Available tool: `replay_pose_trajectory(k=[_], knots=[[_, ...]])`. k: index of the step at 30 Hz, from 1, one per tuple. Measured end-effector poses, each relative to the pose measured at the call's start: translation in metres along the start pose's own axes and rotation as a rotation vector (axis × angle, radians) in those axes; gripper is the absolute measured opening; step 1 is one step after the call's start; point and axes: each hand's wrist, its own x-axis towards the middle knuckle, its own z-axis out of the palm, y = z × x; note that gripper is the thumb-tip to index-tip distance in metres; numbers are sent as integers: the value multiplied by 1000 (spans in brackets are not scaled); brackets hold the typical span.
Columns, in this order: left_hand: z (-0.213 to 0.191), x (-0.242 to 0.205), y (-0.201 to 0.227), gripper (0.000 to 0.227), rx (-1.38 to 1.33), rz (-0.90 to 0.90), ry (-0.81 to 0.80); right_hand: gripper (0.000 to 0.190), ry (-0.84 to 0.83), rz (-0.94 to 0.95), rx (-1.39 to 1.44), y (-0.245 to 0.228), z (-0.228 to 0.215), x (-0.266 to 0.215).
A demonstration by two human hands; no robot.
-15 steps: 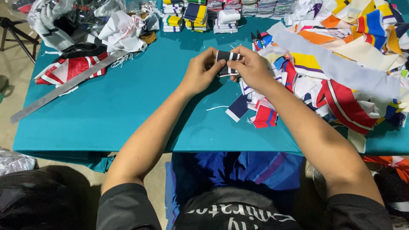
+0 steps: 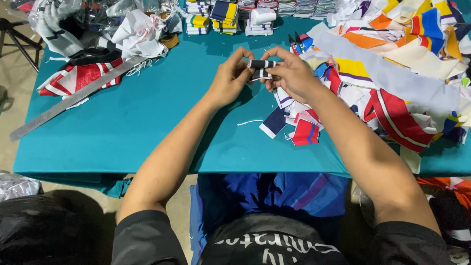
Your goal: The person folds various pieces of colorful fabric, including striped and solid-colored items, into small, neat rectangles. They place the folded pieces into organized stacks on the table and occasionally clear away loose threads.
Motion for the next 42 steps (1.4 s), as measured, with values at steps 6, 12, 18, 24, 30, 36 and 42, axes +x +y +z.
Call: replay_pose_trajectory(k=[6,12,18,24,30,36,42], knots=[[-3,0,1,15,-31,-72,-34,25,-9,-46,-3,4,-3,2],[-1,2,-8,12,-40,-82,-55,29,29,-126,-70,17,-7,6],[-1,7,-29,26,-263,-125,-19,39,23,-577,-524,18,-7,4],[-1,8,-36,15,-321,-120,33,44,30,-709,-569,17,-6,5],[-2,-1,-9,19,-63,-19,93,33,-54,-569,-466,10,-3,-6],[3,-2,-10,27,112,66,141,16,-15,-506,-523,14,1,1],[4,2,-12,16,246,120,81,16,-24,-423,-398,14,4,3]])
